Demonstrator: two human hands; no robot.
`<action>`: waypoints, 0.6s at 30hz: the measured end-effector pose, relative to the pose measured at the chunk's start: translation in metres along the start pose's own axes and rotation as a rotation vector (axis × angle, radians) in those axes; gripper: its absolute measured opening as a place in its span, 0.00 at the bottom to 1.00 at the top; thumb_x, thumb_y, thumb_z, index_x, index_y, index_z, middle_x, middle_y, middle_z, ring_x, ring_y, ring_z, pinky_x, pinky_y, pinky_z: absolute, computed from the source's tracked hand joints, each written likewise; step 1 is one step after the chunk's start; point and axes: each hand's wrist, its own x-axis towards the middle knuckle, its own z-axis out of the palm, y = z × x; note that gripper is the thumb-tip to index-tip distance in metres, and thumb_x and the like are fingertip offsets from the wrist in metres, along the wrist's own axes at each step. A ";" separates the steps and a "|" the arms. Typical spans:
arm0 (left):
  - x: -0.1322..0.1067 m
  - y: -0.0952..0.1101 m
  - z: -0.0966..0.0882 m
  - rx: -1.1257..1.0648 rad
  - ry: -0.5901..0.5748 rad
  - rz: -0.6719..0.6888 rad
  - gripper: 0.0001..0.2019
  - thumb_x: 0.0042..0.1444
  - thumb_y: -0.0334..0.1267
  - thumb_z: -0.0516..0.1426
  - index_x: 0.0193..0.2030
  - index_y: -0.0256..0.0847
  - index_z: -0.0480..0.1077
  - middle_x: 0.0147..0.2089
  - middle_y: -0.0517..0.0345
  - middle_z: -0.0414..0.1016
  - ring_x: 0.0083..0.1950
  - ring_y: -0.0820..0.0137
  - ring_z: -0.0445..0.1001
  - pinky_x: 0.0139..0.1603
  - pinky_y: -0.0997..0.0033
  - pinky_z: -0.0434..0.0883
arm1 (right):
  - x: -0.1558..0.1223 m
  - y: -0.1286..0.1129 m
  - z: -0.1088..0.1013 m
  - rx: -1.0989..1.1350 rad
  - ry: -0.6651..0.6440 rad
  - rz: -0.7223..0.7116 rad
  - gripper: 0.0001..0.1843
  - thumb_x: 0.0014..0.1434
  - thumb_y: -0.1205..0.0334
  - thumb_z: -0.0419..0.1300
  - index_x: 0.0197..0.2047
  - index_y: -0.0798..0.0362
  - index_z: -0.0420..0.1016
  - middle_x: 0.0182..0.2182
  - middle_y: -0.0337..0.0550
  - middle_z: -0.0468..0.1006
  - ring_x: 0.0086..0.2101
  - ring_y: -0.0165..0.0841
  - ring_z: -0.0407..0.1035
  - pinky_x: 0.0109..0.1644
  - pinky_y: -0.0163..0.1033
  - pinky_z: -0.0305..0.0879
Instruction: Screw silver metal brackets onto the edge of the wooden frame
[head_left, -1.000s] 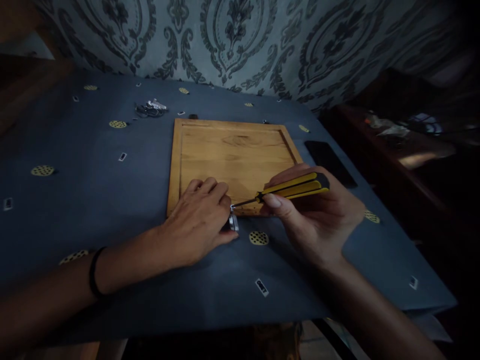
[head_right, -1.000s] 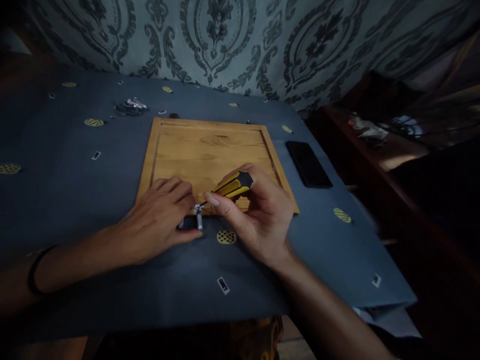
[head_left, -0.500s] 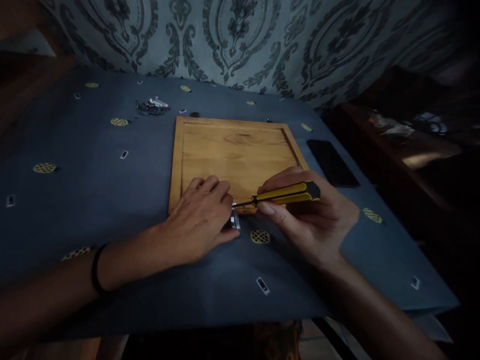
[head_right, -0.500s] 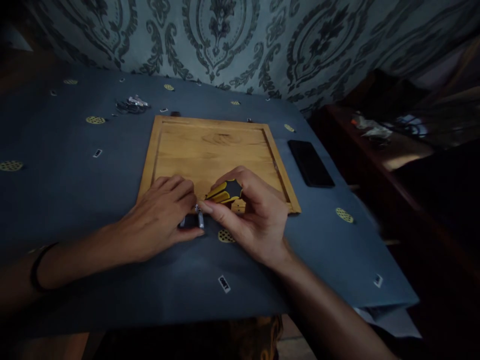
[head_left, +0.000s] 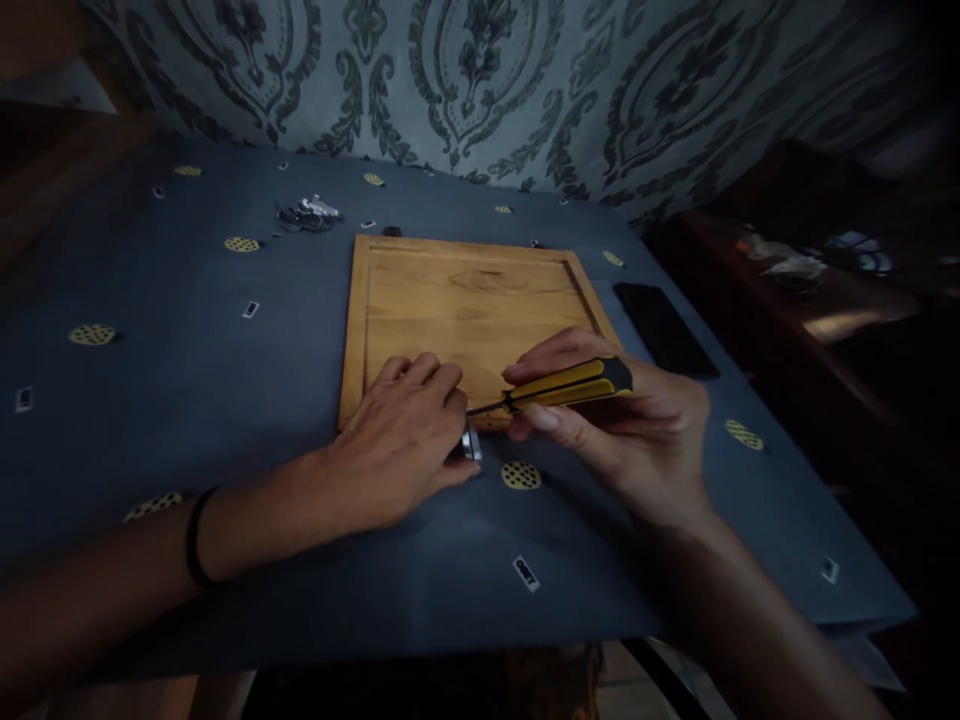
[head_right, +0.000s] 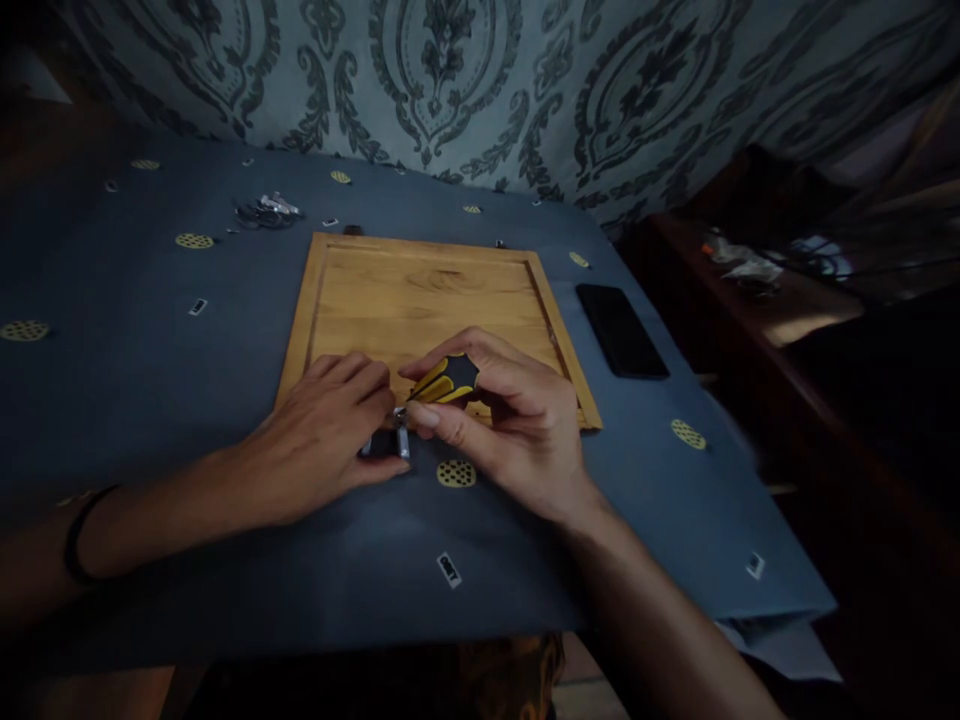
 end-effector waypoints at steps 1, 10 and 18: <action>0.000 0.000 0.000 0.004 0.006 0.002 0.19 0.61 0.48 0.65 0.48 0.32 0.77 0.47 0.47 0.75 0.54 0.53 0.69 0.56 0.53 0.67 | 0.000 0.000 0.000 -0.008 0.007 -0.013 0.07 0.60 0.66 0.70 0.31 0.46 0.82 0.37 0.41 0.84 0.36 0.37 0.78 0.35 0.42 0.75; -0.001 -0.001 0.001 0.001 0.018 0.005 0.20 0.60 0.50 0.66 0.46 0.32 0.77 0.45 0.48 0.74 0.53 0.53 0.70 0.55 0.53 0.68 | 0.000 -0.002 0.003 -0.061 0.037 -0.051 0.09 0.61 0.67 0.70 0.29 0.47 0.80 0.34 0.39 0.83 0.34 0.35 0.76 0.37 0.42 0.74; -0.001 -0.002 0.002 -0.012 0.024 0.005 0.18 0.60 0.49 0.67 0.44 0.34 0.77 0.47 0.47 0.74 0.54 0.53 0.69 0.54 0.53 0.68 | -0.008 -0.007 0.007 0.077 0.332 0.107 0.02 0.61 0.58 0.71 0.38 0.43 0.86 0.38 0.39 0.83 0.22 0.29 0.72 0.20 0.39 0.70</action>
